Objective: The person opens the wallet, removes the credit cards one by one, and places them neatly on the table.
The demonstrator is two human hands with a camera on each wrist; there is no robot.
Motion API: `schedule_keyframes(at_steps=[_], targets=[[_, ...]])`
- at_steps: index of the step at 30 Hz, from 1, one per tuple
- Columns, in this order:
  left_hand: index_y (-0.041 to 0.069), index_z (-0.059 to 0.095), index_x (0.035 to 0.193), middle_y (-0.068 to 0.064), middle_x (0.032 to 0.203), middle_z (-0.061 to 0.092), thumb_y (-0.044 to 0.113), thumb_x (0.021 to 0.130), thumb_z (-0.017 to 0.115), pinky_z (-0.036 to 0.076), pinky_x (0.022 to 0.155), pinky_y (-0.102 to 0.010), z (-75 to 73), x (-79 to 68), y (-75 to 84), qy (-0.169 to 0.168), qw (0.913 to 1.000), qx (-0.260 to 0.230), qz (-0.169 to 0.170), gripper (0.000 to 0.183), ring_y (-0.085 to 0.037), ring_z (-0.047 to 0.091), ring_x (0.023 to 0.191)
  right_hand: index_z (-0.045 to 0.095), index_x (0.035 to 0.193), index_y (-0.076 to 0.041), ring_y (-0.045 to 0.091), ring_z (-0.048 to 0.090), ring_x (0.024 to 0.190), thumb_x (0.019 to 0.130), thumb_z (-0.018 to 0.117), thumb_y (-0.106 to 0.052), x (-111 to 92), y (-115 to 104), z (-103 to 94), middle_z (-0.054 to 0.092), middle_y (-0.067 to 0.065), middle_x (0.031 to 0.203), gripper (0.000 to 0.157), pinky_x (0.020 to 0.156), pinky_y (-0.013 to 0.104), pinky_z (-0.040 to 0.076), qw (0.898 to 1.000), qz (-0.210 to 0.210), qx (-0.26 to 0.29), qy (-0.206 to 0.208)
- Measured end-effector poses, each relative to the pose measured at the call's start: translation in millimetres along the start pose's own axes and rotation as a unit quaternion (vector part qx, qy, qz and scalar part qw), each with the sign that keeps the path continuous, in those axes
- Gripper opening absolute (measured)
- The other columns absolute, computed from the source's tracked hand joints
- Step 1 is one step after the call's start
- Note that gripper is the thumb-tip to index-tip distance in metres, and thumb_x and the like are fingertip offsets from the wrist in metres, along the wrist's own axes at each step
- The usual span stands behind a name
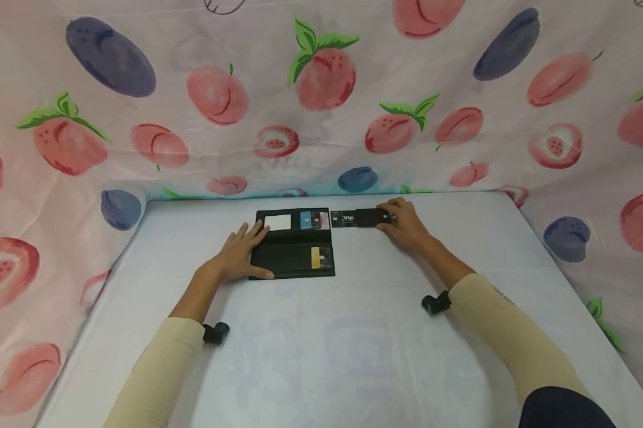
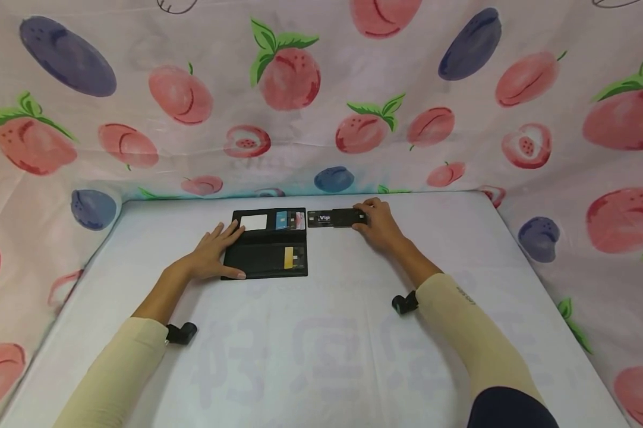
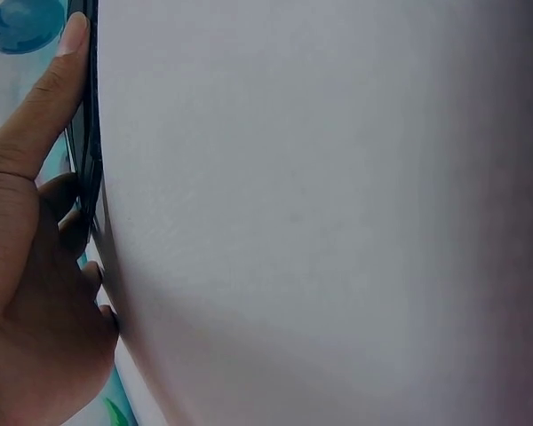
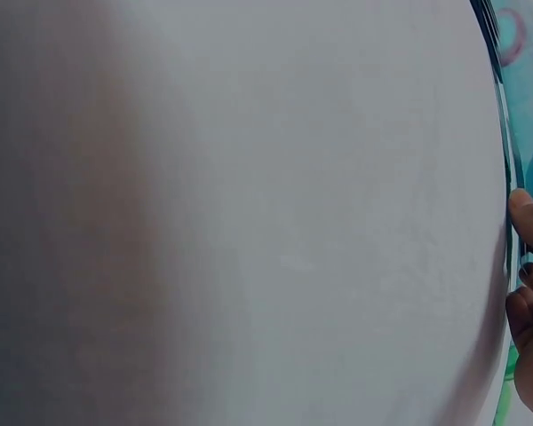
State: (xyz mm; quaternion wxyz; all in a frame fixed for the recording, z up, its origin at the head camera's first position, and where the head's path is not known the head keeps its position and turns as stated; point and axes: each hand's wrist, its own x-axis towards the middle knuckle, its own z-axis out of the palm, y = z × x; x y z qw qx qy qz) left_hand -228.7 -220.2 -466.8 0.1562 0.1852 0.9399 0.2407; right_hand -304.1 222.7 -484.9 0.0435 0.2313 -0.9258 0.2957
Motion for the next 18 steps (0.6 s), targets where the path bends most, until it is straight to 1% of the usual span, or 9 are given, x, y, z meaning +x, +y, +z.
schedule_keyframes(at_steps=[4,10,14,18], targets=[[0.008,0.019,0.169,-0.016,0.176,0.003,0.049,0.08,0.091,-0.005,0.125,-0.062,0.7,1.3,-1.5,-0.001,1.0,0.004,-0.002,0.121,-0.045,-0.006,0.159,0.059,0.142,0.007,0.05,0.044,0.121,0.099,0.076,-0.011,1.3,3.6,-1.7,0.047,0.034,0.14,0.05,0.093,0.058,0.047,1.0,0.013,-0.007,-0.013],[0.008,0.019,0.169,-0.016,0.176,0.003,0.05,0.08,0.09,-0.005,0.125,-0.061,0.4,2.8,-3.5,-0.003,0.9999,0.01,-0.002,0.121,-0.045,-0.006,0.159,0.06,0.143,0.005,0.05,0.045,0.12,0.1,0.075,-0.015,3.1,5.9,-4.3,0.049,0.033,0.139,0.05,0.096,0.06,0.044,0.999,0.016,-0.033,-0.024],[0.008,0.019,0.169,-0.017,0.176,0.003,0.05,0.08,0.09,-0.005,0.125,-0.062,0.8,2.9,-4.2,-0.003,1.0,0.009,0.0,0.121,-0.045,-0.006,0.159,0.06,0.142,0.006,0.051,0.044,0.124,0.099,0.076,-0.015,3.0,5.8,-6.1,0.051,0.033,0.139,0.051,0.099,0.061,0.042,0.999,0.02,-0.032,-0.026],[0.008,0.018,0.169,-0.017,0.176,0.003,0.05,0.08,0.09,-0.004,0.125,-0.062,1.5,2.7,-4.3,-0.004,1.0,0.008,0.001,0.122,-0.045,-0.006,0.159,0.06,0.141,0.008,0.052,0.044,0.124,0.099,0.076,-0.013,1.6,7.6,-7.5,0.051,0.034,0.138,0.05,0.1,0.062,0.042,0.999,0.019,-0.031,-0.024]])
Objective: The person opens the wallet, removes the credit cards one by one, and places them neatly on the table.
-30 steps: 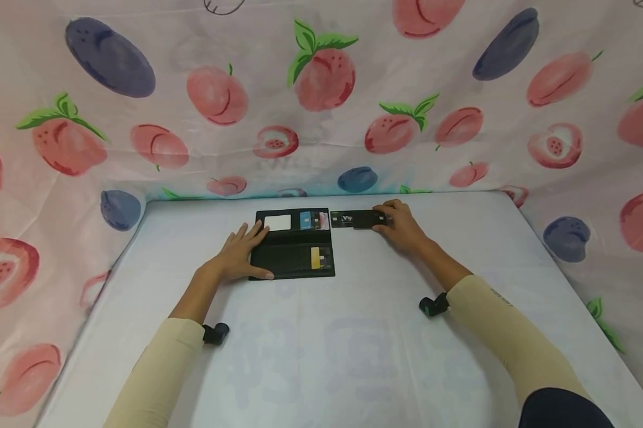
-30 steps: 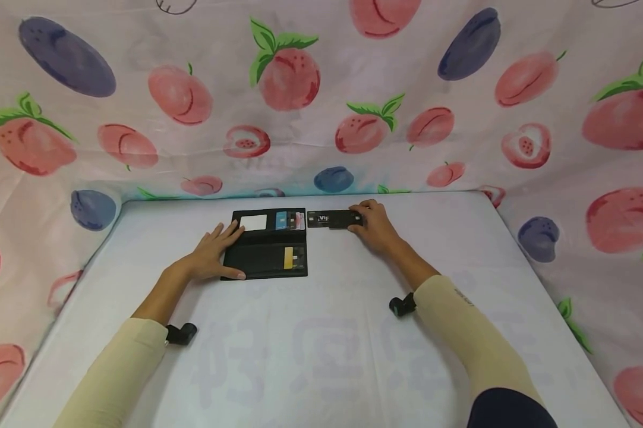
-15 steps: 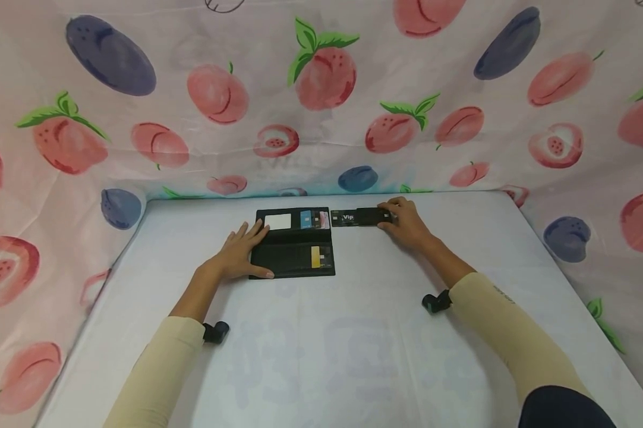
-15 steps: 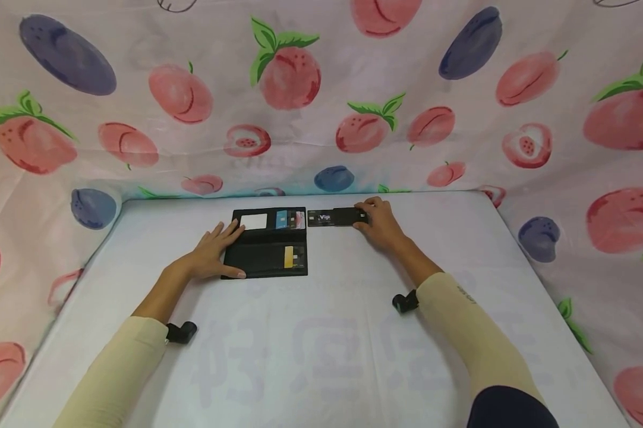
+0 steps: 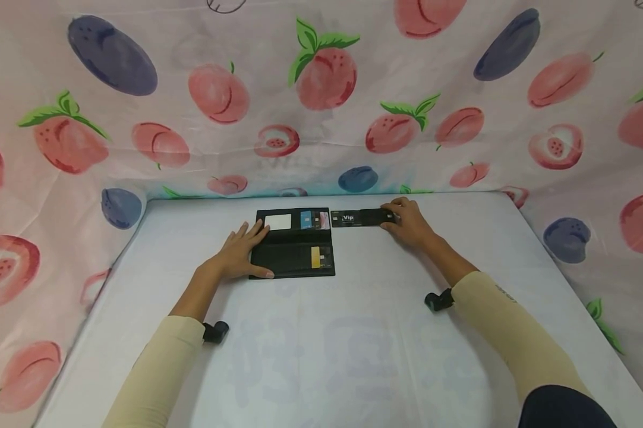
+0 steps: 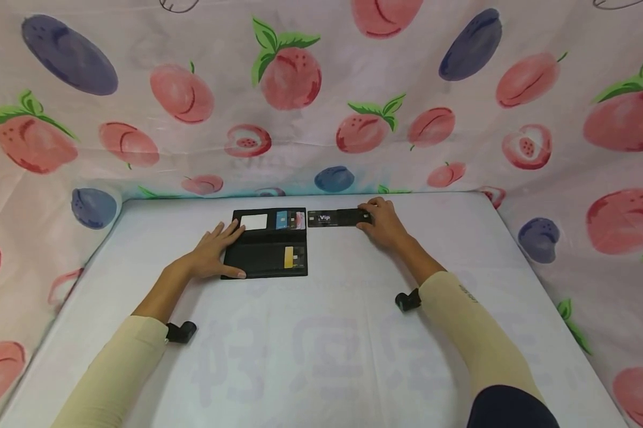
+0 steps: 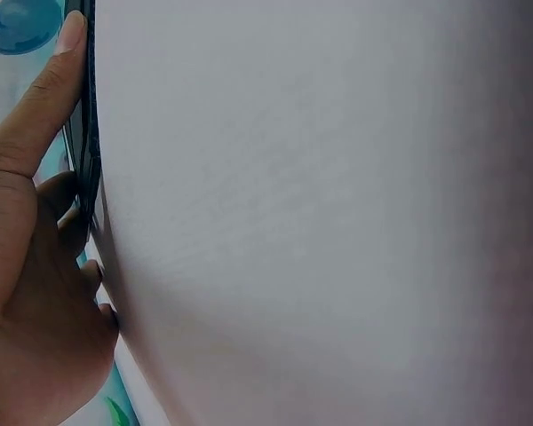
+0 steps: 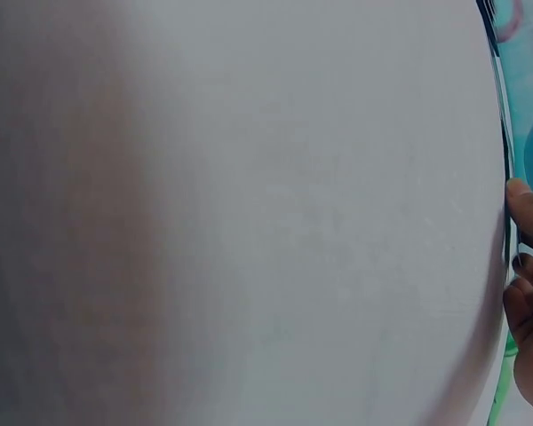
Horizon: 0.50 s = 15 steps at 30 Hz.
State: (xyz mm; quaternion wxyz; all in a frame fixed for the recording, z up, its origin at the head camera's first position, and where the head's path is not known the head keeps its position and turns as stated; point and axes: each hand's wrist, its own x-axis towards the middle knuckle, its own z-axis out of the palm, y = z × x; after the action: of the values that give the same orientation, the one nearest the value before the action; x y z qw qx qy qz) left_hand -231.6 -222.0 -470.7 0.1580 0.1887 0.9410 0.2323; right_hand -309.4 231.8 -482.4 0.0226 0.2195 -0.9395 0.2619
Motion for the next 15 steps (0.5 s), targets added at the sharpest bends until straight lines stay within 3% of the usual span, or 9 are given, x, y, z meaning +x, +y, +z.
schedule_keyframes(at_steps=[15], targets=[[0.007,0.019,0.168,-0.018,0.175,0.002,0.049,0.08,0.091,-0.004,0.125,-0.063,-0.6,-0.5,-0.1,0.0,1.0,-0.003,0.005,0.122,-0.046,-0.006,0.158,0.057,0.146,0.005,0.051,0.042,0.129,0.1,0.075,-0.014,-2.4,9.5,-7.8,0.046,0.033,0.142,0.053,0.104,0.063,0.04,0.999,0.02,0.018,-0.022]])
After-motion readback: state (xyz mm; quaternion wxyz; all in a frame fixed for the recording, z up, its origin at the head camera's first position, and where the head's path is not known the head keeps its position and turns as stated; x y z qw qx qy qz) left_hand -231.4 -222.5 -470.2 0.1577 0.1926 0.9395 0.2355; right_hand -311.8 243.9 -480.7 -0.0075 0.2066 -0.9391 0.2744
